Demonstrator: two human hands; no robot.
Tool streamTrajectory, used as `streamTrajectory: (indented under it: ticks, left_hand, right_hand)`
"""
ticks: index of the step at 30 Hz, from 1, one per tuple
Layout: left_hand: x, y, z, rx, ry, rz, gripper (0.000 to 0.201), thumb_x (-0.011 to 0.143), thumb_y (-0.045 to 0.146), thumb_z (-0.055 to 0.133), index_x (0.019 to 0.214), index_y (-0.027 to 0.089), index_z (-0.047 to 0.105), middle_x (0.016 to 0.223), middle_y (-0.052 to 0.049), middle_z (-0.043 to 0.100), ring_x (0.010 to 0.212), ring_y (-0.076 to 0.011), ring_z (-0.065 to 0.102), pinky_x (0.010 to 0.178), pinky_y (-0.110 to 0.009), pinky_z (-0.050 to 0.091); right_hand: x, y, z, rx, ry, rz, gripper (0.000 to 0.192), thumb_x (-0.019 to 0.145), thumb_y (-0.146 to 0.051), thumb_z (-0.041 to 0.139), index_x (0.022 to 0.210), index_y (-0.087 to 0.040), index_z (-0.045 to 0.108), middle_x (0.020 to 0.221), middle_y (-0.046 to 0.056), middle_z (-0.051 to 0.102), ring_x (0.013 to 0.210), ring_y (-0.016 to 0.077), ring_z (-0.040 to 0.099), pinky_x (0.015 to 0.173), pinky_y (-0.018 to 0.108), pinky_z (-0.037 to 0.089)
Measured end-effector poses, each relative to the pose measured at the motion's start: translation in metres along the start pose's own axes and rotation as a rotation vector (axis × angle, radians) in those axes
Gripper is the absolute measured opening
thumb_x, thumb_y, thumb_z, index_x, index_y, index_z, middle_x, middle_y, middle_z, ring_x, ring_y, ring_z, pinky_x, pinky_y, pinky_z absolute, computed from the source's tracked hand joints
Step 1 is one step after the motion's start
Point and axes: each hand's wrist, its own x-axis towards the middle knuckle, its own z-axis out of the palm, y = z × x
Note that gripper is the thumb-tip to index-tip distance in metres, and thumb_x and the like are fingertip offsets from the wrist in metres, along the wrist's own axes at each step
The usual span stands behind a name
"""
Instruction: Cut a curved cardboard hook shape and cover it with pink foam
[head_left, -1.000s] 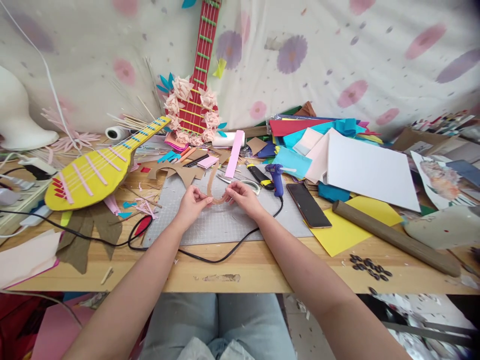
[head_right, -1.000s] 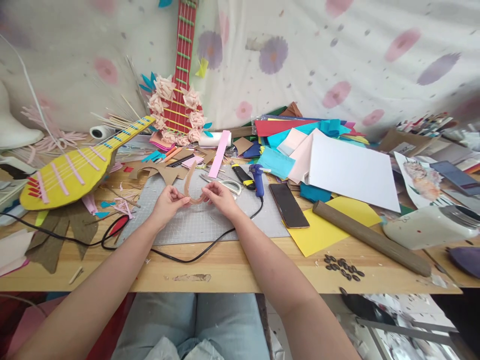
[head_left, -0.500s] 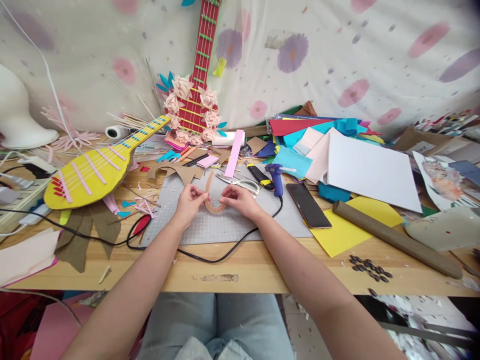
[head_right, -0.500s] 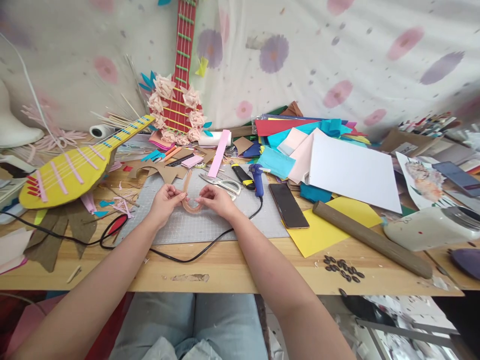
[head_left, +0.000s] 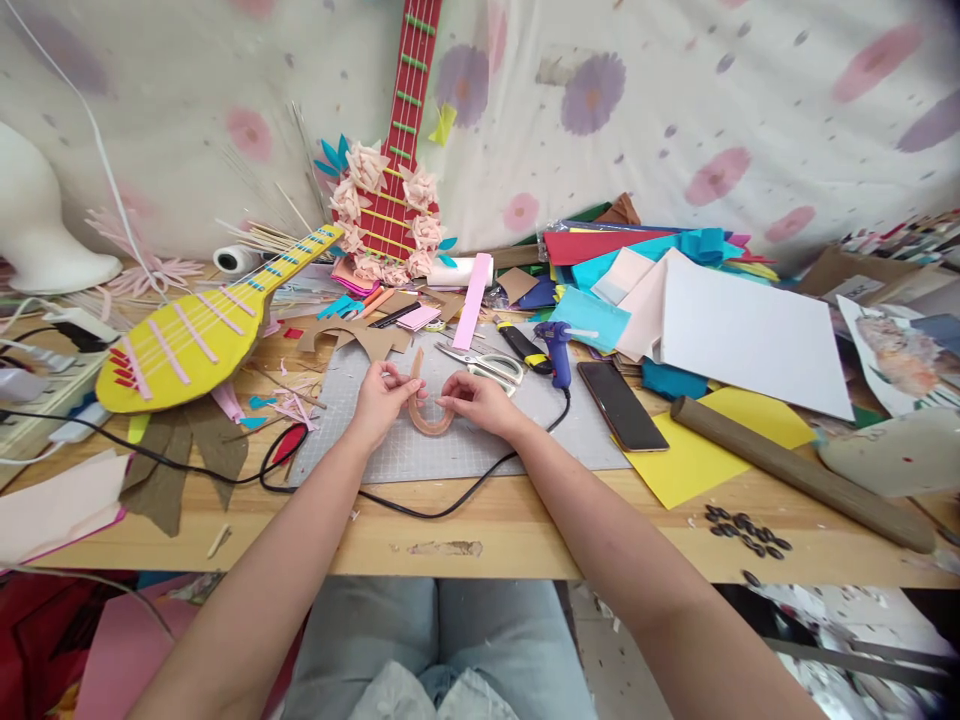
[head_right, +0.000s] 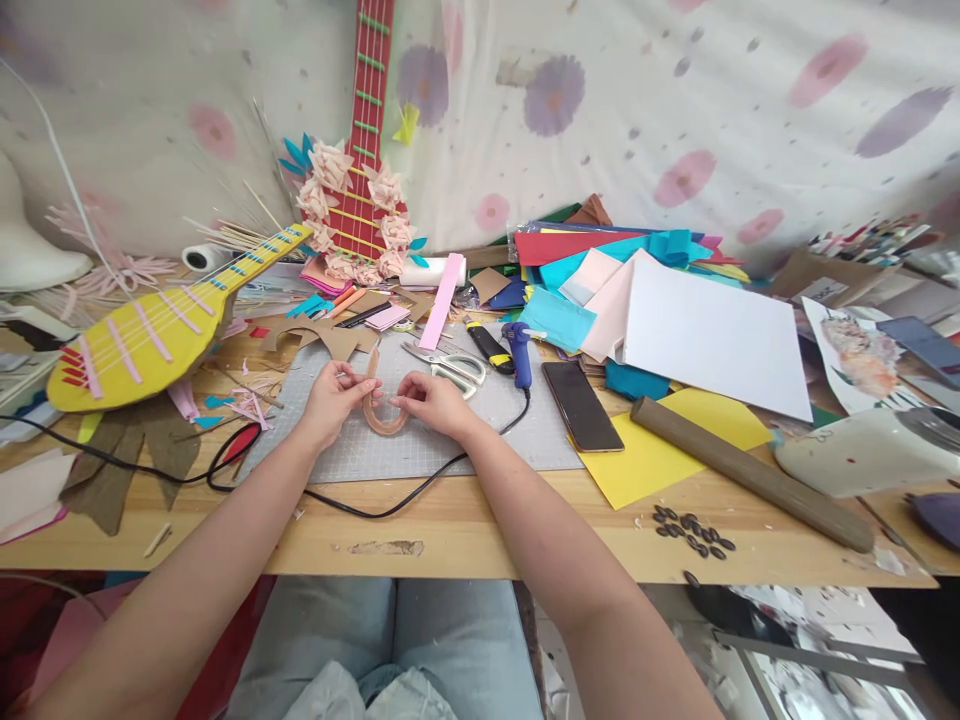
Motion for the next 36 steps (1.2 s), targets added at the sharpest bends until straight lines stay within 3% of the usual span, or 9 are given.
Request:
streamTrajectory:
  ticks: [7, 12, 17, 21, 24, 27, 31, 36]
  left_hand:
    - [-0.002, 0.003, -0.001, 0.018, -0.038, -0.025, 0.048, 0.059, 0.022, 0.07, 0.094, 0.019, 0.038, 0.078, -0.003, 0.066, 0.064, -0.0178, 0.066, 0.055, -0.029, 0.052]
    - [-0.004, 0.004, 0.002, 0.06, -0.161, -0.071, 0.063, 0.058, 0.022, 0.071, 0.11, 0.022, 0.037, 0.103, -0.009, 0.064, 0.059, -0.0167, 0.065, 0.05, -0.028, 0.051]
    - [-0.007, 0.001, 0.01, 0.138, -0.284, -0.171, 0.066, 0.055, 0.022, 0.074, 0.111, 0.02, 0.04, 0.079, -0.004, 0.068, 0.053, -0.017, 0.064, 0.046, -0.025, 0.049]
    - [-0.007, 0.001, 0.013, 0.182, -0.266, -0.17, 0.059, 0.058, 0.024, 0.072, 0.109, 0.019, 0.042, 0.069, -0.002, 0.067, 0.048, -0.0143, 0.062, 0.041, -0.02, 0.044]
    - [-0.005, 0.002, 0.008, 0.191, -0.29, -0.16, 0.05, 0.059, 0.025, 0.071, 0.103, 0.017, 0.047, 0.067, -0.002, 0.066, 0.046, -0.0126, 0.059, 0.042, -0.022, 0.045]
    - [0.004, -0.001, -0.002, 0.179, -0.183, -0.091, 0.039, 0.059, 0.024, 0.069, 0.094, 0.016, 0.051, 0.068, -0.001, 0.065, 0.048, -0.0137, 0.06, 0.046, -0.026, 0.048]
    - [0.021, -0.008, -0.017, 0.236, 0.098, 0.12, 0.034, 0.062, 0.021, 0.066, 0.092, 0.018, 0.051, 0.071, 0.0, 0.062, 0.05, -0.0128, 0.06, 0.052, -0.027, 0.048]
    - [0.039, -0.011, -0.017, 0.383, 0.105, 0.263, 0.033, 0.061, 0.013, 0.064, 0.092, 0.018, 0.055, 0.094, -0.007, 0.062, 0.089, -0.0182, 0.061, 0.084, -0.036, 0.045]
  right_hand:
    - [0.002, 0.001, 0.001, -0.039, 0.076, 0.014, 0.02, 0.074, -0.039, 0.055, 0.072, -0.019, 0.054, 0.06, -0.002, 0.056, 0.052, 0.0093, 0.047, 0.053, 0.024, 0.037]
    - [0.009, 0.005, 0.009, -0.013, 0.317, 0.058, 0.02, 0.074, -0.039, 0.054, 0.082, -0.02, 0.054, 0.073, 0.0, 0.059, 0.061, 0.0109, 0.052, 0.058, 0.026, 0.041]
    - [0.015, 0.002, 0.014, 0.142, 0.299, 0.133, 0.024, 0.074, -0.039, 0.054, 0.088, -0.021, 0.049, 0.062, -0.003, 0.054, 0.055, 0.0108, 0.051, 0.055, 0.025, 0.04]
    - [0.015, -0.001, 0.012, 0.171, 0.432, 0.126, 0.023, 0.072, -0.03, 0.054, 0.09, -0.021, 0.043, 0.055, -0.008, 0.044, 0.049, 0.0092, 0.044, 0.05, 0.023, 0.037]
    - [0.016, 0.0, 0.007, 0.239, 0.511, 0.14, 0.022, 0.075, -0.035, 0.051, 0.088, -0.022, 0.04, 0.057, -0.007, 0.044, 0.047, 0.0085, 0.043, 0.048, 0.022, 0.036]
    - [0.015, 0.005, -0.005, 0.205, 0.6, 0.184, 0.025, 0.078, -0.044, 0.045, 0.089, -0.022, 0.04, 0.062, -0.005, 0.048, 0.052, 0.0097, 0.047, 0.05, 0.023, 0.038]
    - [0.01, 0.013, -0.024, -0.205, 0.65, 0.237, 0.024, 0.077, -0.042, 0.048, 0.088, -0.021, 0.046, 0.072, 0.0, 0.055, 0.067, 0.014, 0.052, 0.062, 0.028, 0.04]
    - [0.005, 0.018, -0.03, -0.487, 0.539, 0.214, 0.011, 0.074, -0.026, 0.051, 0.083, -0.02, 0.053, 0.084, 0.004, 0.059, 0.083, 0.0198, 0.051, 0.074, 0.033, 0.039]
